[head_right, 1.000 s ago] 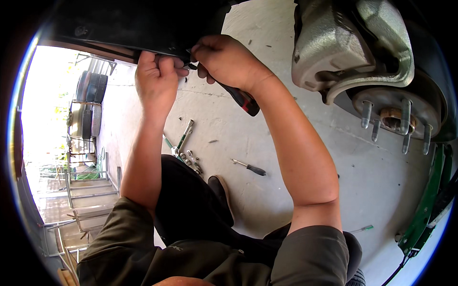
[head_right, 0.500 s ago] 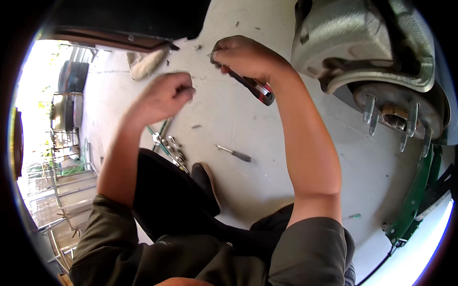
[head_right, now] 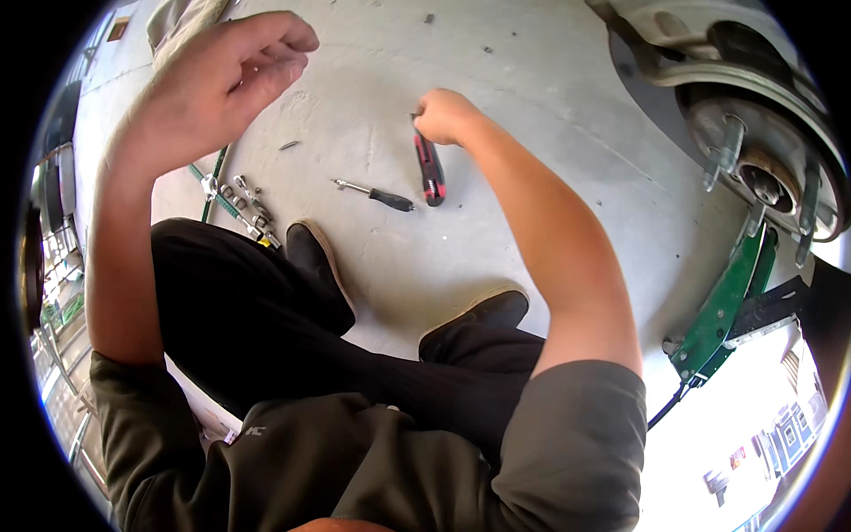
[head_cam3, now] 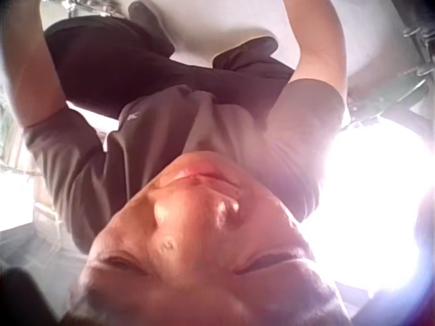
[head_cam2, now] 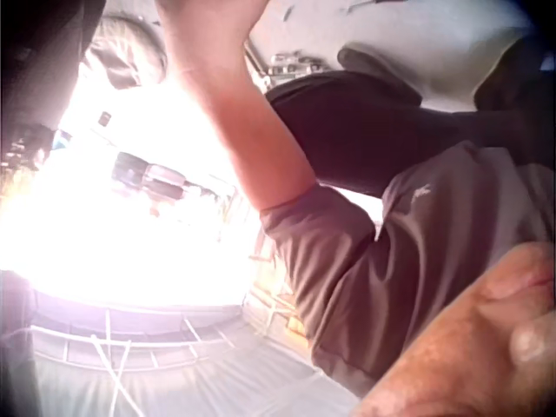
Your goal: The person trims the edge of a car fender liner using a utility knife and fastens screws into the liner using a screwdriver.
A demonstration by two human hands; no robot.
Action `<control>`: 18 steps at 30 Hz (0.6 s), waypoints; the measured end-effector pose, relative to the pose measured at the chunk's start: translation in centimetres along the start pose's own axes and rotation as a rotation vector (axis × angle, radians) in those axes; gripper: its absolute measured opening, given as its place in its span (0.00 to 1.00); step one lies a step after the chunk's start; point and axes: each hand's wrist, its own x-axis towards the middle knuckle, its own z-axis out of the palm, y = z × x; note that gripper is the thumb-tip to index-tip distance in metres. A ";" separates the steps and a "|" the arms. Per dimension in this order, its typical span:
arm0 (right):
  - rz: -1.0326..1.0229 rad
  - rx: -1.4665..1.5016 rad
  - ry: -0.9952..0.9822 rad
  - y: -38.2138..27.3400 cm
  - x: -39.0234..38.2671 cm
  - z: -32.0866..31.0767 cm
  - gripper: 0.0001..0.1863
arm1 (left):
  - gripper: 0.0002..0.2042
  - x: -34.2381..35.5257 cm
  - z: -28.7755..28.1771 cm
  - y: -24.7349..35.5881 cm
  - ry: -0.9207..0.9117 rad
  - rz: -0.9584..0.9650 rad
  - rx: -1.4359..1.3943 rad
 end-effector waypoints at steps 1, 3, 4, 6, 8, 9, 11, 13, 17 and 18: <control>0.001 0.000 -0.010 0.3 -0.3 0.2 0.20 | 0.10 0.0 0.1 -0.3 0.004 -0.029 -0.008; 0.080 -0.329 0.213 0.4 -1.4 1.2 0.23 | 0.11 -0.5 0.5 -0.9 -0.004 -0.048 -0.016; -0.036 -0.504 0.382 0.1 -2.3 2.5 0.24 | 0.11 -0.7 0.8 -1.1 -0.009 -0.060 -0.027; -0.232 -0.497 0.356 -0.6 -3.0 4.5 0.20 | 0.12 -0.5 1.4 -1.4 -0.063 -0.100 -0.001; -0.203 -0.463 -0.023 -4.6 -4.3 7.0 0.20 | 0.13 -0.4 1.7 -1.9 -0.102 -0.018 0.100; -0.255 -0.467 -0.015 -4.1 -4.2 10.1 0.20 | 0.13 -0.1 2.0 -1.5 -0.101 0.038 0.078; 0.034 0.179 0.080 -4.7 -3.5 15.5 0.23 | 0.14 -0.4 3.0 -0.7 -0.151 0.026 0.104; -0.292 -0.432 0.177 -4.0 -3.6 17.7 0.16 | 0.15 -0.9 4.5 0.2 -0.207 0.080 0.129; -0.339 -0.267 -0.137 -0.6 -6.6 11.0 0.16 | 0.17 -0.6 5.7 2.0 -0.531 0.156 0.085; -0.396 -0.209 -0.357 1.4 -7.7 8.1 0.17 | 0.17 -0.2 5.9 2.2 -0.580 0.188 0.073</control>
